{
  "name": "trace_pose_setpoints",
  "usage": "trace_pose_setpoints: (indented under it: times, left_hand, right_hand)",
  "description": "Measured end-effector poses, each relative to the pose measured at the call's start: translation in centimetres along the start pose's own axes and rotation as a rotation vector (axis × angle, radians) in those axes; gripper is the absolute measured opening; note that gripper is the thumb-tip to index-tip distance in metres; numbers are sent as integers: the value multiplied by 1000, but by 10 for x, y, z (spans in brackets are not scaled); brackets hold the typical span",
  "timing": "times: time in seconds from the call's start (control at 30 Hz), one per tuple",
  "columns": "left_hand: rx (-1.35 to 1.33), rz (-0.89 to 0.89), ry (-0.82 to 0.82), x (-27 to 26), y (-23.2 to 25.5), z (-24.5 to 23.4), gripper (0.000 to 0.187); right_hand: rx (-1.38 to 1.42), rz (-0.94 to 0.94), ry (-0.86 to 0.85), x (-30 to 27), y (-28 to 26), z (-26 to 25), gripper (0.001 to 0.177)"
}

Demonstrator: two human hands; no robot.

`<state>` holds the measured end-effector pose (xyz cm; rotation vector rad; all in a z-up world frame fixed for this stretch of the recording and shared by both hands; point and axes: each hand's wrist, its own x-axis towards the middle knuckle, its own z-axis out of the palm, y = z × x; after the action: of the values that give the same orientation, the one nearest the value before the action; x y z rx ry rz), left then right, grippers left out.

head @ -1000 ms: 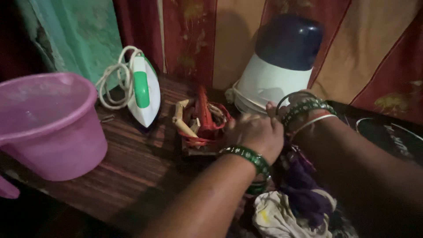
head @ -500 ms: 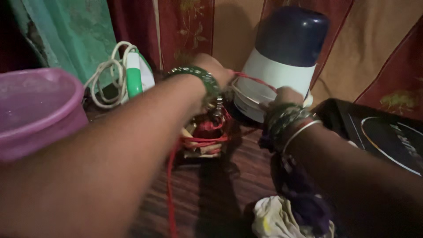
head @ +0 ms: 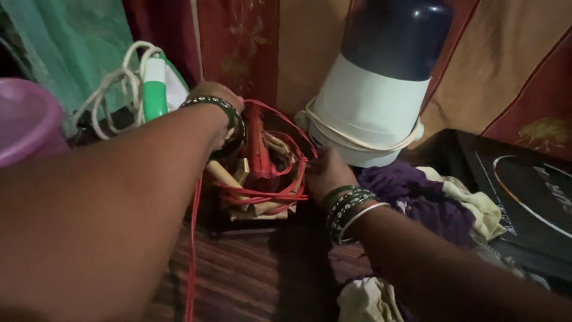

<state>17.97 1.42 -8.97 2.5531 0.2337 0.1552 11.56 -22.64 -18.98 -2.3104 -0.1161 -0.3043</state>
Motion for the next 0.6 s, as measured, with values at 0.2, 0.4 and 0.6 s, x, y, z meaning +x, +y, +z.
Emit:
trace_pose_setpoints:
  times: [0.2,0.4,0.6]
  left_hand:
    - [98,-61,41,8,-19,0,30]
    - [139,-107,48,19,-32,6,30]
    - [182,-149,55,21,-57,13,30]
  right_hand:
    - [140,-220,21,-5,-8,-1,55]
    - [37,-118,28,-5,-19,-7,45]
    - [136,-41,-65,-6,-19,-2,51]
